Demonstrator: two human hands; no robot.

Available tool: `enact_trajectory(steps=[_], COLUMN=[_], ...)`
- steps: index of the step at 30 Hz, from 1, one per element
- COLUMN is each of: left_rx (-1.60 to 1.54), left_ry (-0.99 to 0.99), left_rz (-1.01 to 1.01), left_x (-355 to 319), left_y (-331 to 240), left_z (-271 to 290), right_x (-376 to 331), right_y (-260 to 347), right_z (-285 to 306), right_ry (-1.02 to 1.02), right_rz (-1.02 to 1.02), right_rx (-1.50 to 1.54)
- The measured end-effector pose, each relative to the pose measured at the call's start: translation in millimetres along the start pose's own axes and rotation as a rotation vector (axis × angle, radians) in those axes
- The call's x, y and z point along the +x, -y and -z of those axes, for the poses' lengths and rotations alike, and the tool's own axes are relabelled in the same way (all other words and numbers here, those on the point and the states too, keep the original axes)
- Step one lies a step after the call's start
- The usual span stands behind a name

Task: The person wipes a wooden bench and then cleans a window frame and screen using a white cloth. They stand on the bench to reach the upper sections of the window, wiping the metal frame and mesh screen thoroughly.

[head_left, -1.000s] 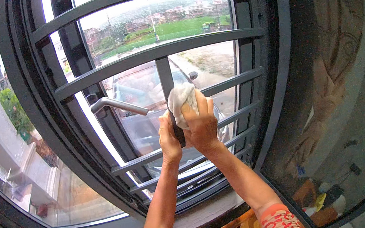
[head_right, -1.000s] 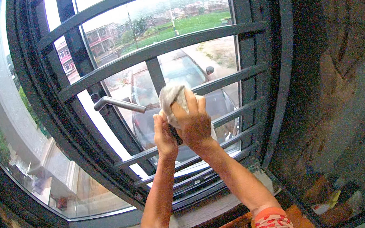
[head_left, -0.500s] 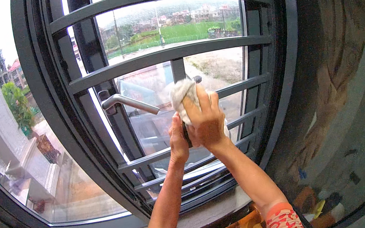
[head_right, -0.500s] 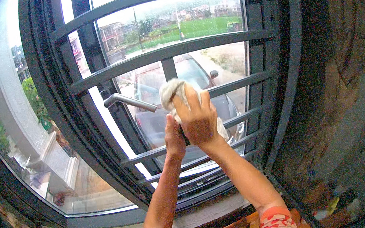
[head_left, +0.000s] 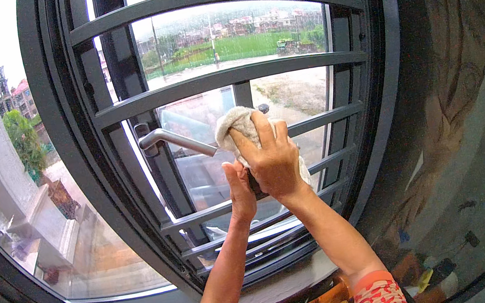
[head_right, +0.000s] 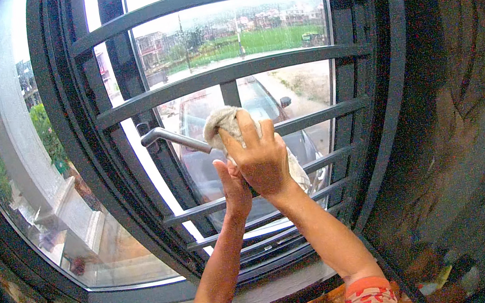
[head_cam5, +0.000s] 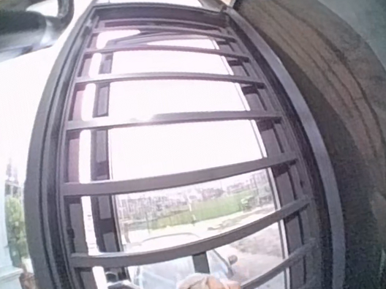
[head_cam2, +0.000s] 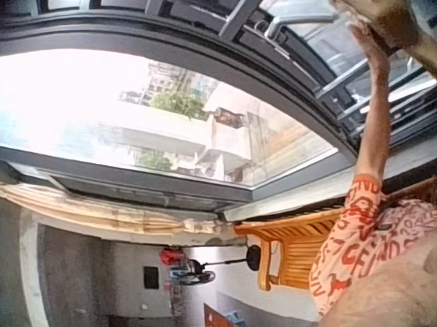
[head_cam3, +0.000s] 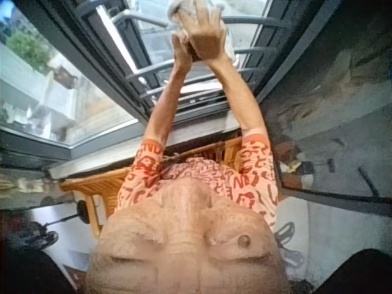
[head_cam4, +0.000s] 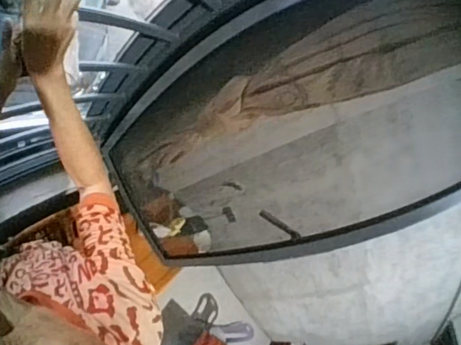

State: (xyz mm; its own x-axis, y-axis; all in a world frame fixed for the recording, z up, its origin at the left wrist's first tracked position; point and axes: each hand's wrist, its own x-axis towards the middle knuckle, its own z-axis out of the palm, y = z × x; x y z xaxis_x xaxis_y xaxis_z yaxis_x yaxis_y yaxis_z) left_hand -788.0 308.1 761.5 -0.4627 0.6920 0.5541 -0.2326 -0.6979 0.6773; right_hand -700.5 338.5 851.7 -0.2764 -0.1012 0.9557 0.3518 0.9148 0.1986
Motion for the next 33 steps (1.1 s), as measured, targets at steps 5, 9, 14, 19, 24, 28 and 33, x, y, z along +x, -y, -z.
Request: enact_trajectory(steps=[5, 9, 14, 19, 24, 28, 33], left_rx=[0.0, 0.029, -0.043, 0.045, 0.254, 0.208, 0.278], left_ry=[-0.118, -0.051, -0.034, -0.074, -0.13, -0.119, -0.076], left_rz=[-0.029, -0.061, -0.077, -0.06, -0.034, -0.16, -0.196], left_x=[-6, -3, -1, 3, 2, 6, 3], left_y=[-6, -1, -2, 1, 1, 0, -3], left_z=[-8, 2, -2, -11, 5, -11, -6], right_x=[-44, -67, -36, 6, 11, -14, -30], right_y=[7, 6, 5, -3, -4, -7, -30], right_z=[-12, -15, -14, -4, -6, 4, 9], right_ry=[0.068, 0.08, -0.048, -0.144, -0.163, 0.01, 0.168], right_rz=[-0.017, -0.034, -0.049, -0.128, -0.272, -0.225, -0.215], right_rx=[0.025, 0.127, 0.087, 0.149, 0.173, 0.124, 0.004])
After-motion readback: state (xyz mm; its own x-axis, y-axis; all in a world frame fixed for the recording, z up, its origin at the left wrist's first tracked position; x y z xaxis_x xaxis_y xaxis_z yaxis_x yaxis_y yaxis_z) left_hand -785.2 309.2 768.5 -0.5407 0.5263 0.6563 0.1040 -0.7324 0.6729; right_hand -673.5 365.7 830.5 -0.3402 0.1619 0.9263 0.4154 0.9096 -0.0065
